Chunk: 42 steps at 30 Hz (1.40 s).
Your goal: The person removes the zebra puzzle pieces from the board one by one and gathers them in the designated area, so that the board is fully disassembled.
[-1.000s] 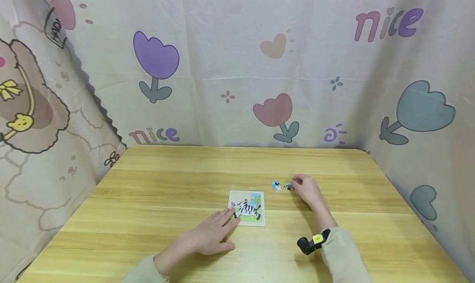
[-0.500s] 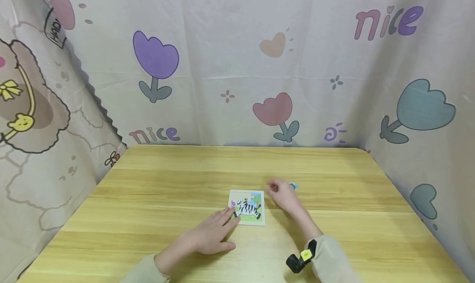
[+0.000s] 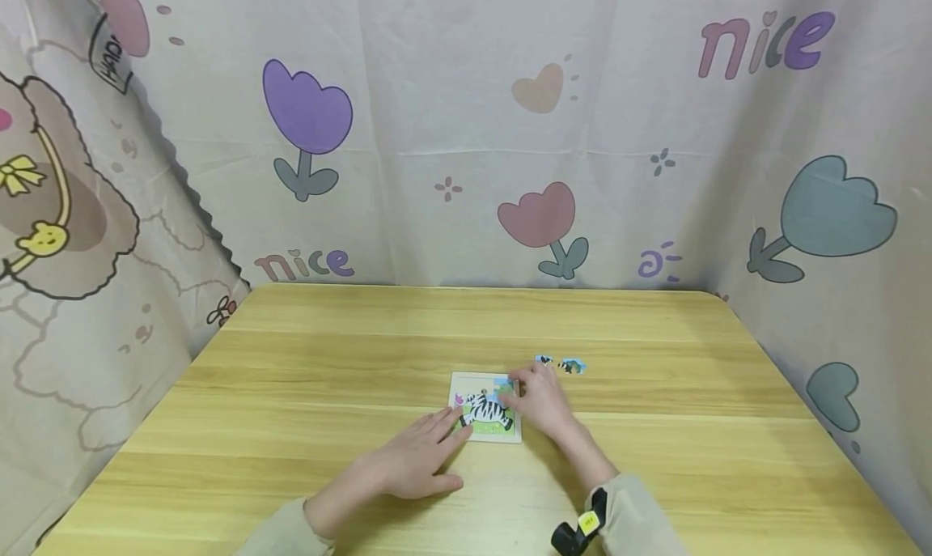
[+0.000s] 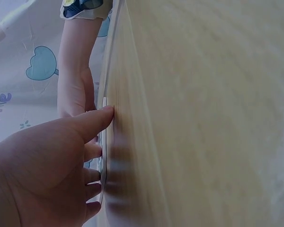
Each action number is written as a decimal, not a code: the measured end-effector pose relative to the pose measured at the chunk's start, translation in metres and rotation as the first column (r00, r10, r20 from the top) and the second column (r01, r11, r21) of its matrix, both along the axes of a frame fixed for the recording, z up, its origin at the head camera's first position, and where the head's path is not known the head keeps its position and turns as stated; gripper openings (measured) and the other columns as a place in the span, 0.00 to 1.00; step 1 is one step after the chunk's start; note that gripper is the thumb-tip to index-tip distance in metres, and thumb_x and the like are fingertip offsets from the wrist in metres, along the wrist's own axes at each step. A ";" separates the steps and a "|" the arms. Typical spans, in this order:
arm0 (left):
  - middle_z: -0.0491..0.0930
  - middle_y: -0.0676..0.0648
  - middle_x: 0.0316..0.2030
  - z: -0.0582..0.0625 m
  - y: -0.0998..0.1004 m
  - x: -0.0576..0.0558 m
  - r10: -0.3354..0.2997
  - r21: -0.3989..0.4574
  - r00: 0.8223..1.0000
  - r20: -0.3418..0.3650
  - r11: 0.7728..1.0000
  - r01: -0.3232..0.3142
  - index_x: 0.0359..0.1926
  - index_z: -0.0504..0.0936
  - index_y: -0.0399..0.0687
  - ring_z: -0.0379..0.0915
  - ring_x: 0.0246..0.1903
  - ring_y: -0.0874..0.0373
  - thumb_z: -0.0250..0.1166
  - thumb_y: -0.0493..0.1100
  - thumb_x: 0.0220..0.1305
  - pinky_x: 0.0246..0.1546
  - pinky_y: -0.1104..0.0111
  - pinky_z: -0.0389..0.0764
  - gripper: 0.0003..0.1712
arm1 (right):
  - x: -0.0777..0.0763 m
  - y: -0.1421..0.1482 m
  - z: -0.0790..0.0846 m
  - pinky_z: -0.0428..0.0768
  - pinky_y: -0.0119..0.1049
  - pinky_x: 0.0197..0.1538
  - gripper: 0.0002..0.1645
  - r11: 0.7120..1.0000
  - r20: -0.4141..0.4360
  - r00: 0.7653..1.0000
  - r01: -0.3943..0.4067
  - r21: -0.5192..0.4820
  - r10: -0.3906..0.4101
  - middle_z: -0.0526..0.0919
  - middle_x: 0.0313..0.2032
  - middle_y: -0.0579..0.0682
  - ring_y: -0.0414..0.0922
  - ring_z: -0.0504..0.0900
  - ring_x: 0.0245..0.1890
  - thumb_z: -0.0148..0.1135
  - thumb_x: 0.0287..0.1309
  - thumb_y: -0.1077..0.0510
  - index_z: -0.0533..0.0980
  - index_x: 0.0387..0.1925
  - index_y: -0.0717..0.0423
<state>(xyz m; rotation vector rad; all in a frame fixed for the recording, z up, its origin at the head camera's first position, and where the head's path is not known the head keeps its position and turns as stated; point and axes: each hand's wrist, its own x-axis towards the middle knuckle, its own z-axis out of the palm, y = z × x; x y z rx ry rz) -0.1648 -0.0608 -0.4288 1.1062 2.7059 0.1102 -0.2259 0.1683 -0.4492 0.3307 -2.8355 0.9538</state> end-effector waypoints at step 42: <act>0.46 0.40 0.70 0.003 0.000 -0.001 -0.013 -0.006 1.000 -0.012 1.000 0.013 0.70 0.55 0.47 0.43 0.69 0.47 0.52 0.63 0.63 0.67 0.58 0.50 0.42 | -0.005 -0.016 0.005 0.75 0.37 0.35 0.18 0.989 0.175 0.983 0.081 -0.121 -0.059 0.75 0.31 0.51 0.45 0.73 0.31 0.71 0.42 0.65 0.73 0.36 0.64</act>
